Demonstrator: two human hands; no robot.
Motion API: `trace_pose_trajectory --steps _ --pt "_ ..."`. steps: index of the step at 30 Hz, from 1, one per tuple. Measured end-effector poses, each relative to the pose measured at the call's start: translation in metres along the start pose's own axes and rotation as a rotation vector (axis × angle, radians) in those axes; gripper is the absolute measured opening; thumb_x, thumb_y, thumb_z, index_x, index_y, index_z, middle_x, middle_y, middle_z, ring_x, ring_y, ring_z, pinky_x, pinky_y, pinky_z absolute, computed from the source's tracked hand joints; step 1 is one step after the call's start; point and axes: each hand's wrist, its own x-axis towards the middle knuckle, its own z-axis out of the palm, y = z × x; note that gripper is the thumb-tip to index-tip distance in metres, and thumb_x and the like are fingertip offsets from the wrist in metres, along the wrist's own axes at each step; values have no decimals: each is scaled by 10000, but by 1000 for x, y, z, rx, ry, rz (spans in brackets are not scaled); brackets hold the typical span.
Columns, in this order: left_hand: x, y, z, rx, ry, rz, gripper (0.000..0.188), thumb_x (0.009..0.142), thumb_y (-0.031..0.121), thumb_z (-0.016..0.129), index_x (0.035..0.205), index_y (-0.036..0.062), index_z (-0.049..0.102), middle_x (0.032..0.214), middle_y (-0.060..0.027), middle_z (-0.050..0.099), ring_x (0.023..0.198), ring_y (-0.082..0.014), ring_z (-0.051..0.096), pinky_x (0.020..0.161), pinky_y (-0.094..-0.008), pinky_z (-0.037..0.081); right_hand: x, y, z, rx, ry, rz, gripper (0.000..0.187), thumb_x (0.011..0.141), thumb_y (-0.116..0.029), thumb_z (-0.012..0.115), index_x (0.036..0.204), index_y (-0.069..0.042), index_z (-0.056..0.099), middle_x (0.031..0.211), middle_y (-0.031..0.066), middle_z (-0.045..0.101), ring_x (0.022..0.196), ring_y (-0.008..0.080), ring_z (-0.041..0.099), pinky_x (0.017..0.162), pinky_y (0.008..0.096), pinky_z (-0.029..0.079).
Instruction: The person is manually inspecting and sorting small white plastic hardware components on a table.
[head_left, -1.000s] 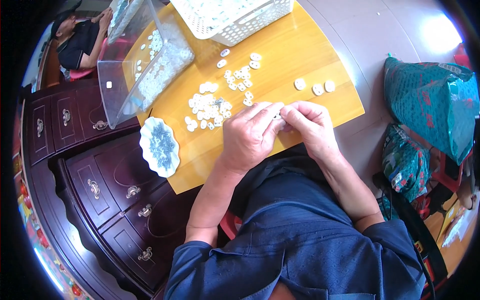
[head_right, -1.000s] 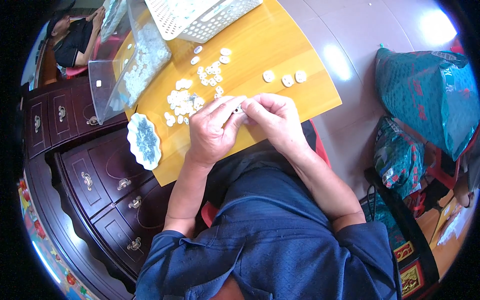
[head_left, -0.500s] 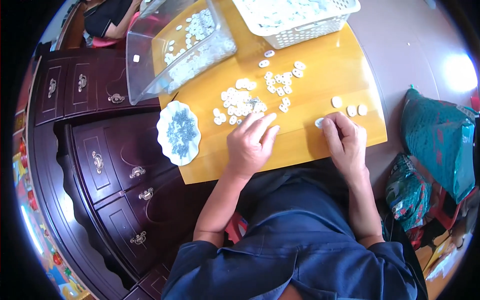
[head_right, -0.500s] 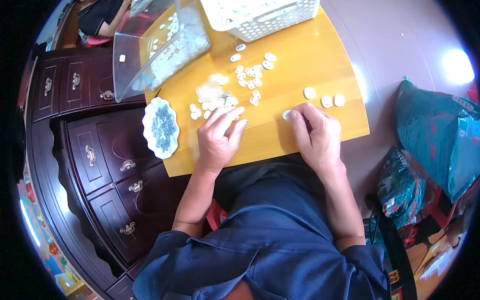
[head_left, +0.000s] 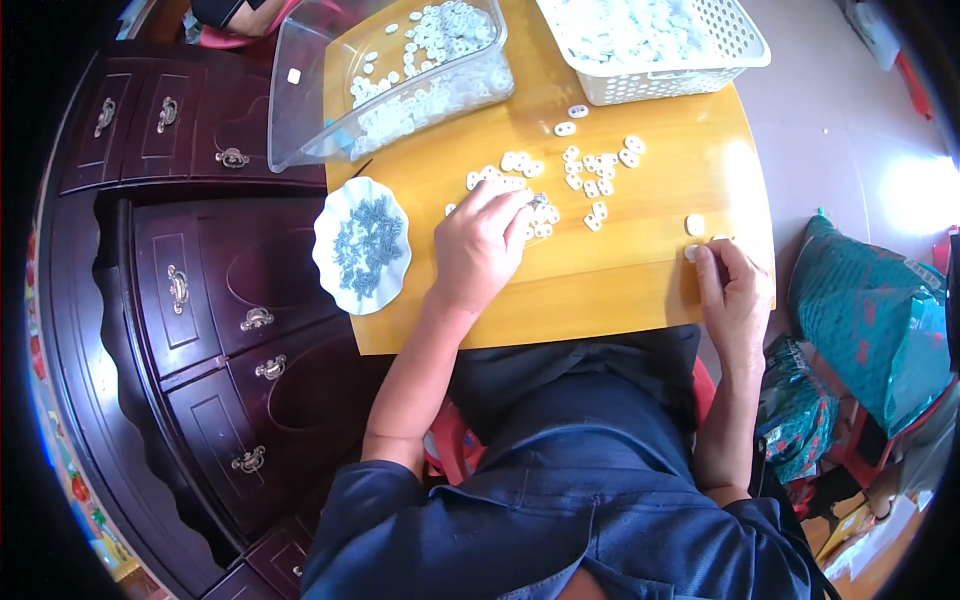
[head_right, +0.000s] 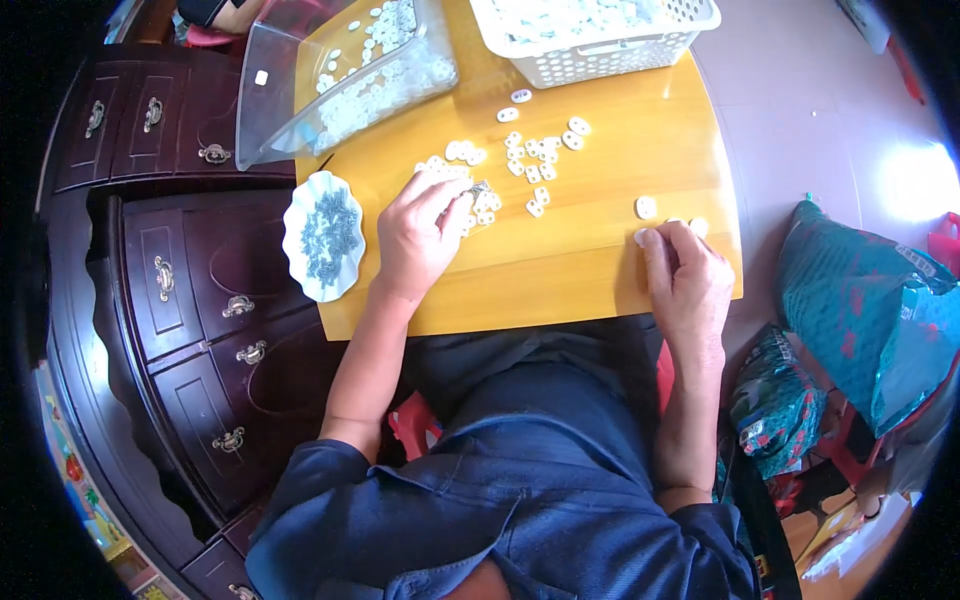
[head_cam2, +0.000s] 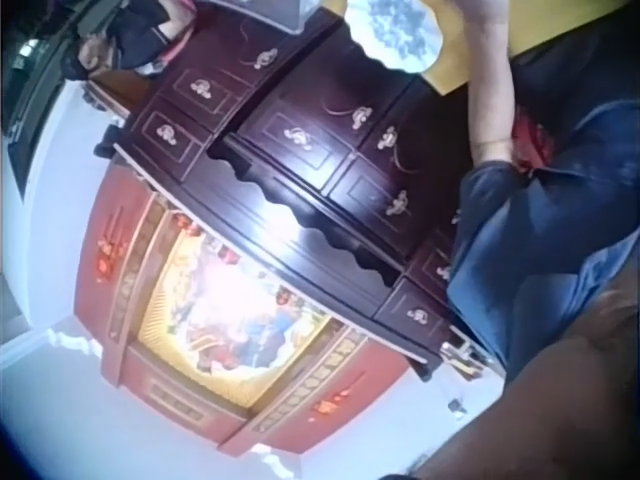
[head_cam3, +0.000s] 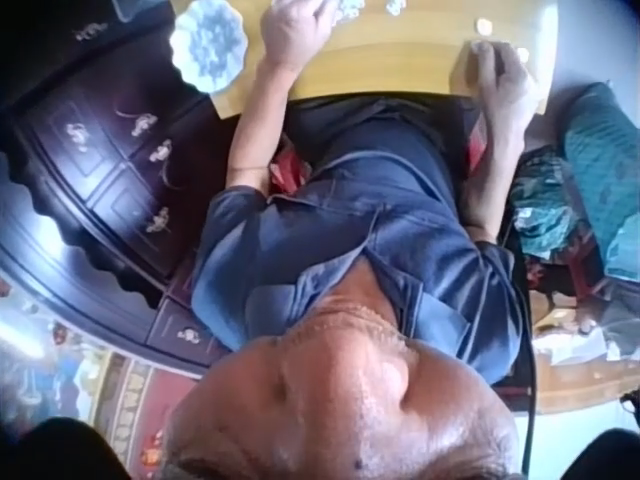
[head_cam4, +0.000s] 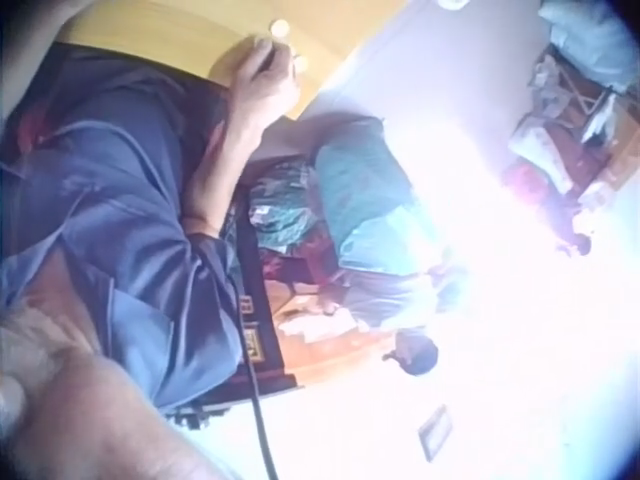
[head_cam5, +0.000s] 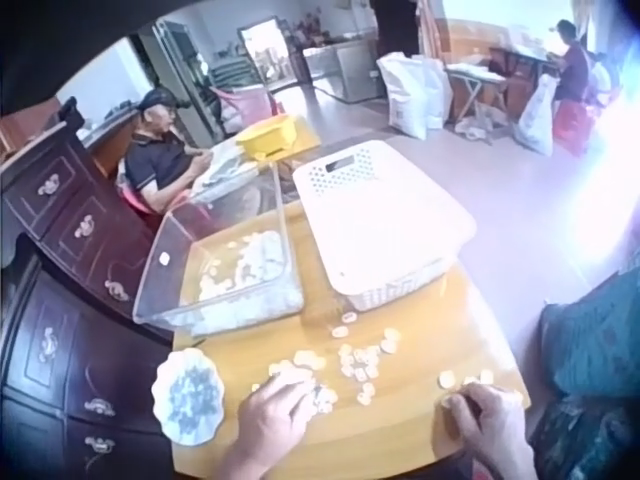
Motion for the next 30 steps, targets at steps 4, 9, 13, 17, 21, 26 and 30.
trace_pose_trajectory --steps 4,9,13,17,21,26,30 --pt "7 -2 2 -3 -66 63 134 818 11 725 931 83 739 901 -65 696 759 -267 683 651 -360 546 1 3 -2 8 43 23 132 927 -145 701 893 -21 667 705 127 660 600 221 650 603 334 510" --pt "8 -4 5 37 -110 74 95 802 41 742 871 105 731 867 -44 682 765 -253 679 653 -357 548 -2 -6 -2 62 110 -11 80 911 -95 712 922 -36 660 703 99 662 580 191 639 583 306 502" --pt "15 -4 4 119 -181 150 15 842 109 721 837 108 707 880 -46 682 755 -257 674 652 -363 550 -3 -25 8 173 -14 -122 67 900 -63 713 909 -36 653 701 99 649 597 188 651 582 302 503" --pt "20 -15 11 179 -239 178 59 874 149 690 847 96 689 921 -54 682 772 -264 677 657 -374 555 -4 -36 27 218 -110 -155 85 905 -124 713 902 -65 652 724 94 671 624 229 673 594 325 529" --pt "29 -19 6 175 -206 271 65 853 138 645 828 78 639 929 -95 642 815 -273 684 652 -400 563 2 -49 35 247 -172 -221 86 896 -119 716 896 -64 649 692 94 645 610 245 660 586 343 525" --pt "34 -25 5 206 -424 411 78 858 144 605 875 68 599 956 -116 619 873 -274 683 683 -403 576 -6 -57 33 248 -182 -286 88 893 -103 719 872 -54 648 701 128 650 601 278 661 566 356 525" --pt "23 -28 14 177 -321 412 121 848 188 654 852 81 599 886 -99 604 833 -264 672 666 -399 569 -17 -51 41 379 -221 -239 98 880 -88 741 855 -35 662 693 117 676 570 214 678 551 314 532"
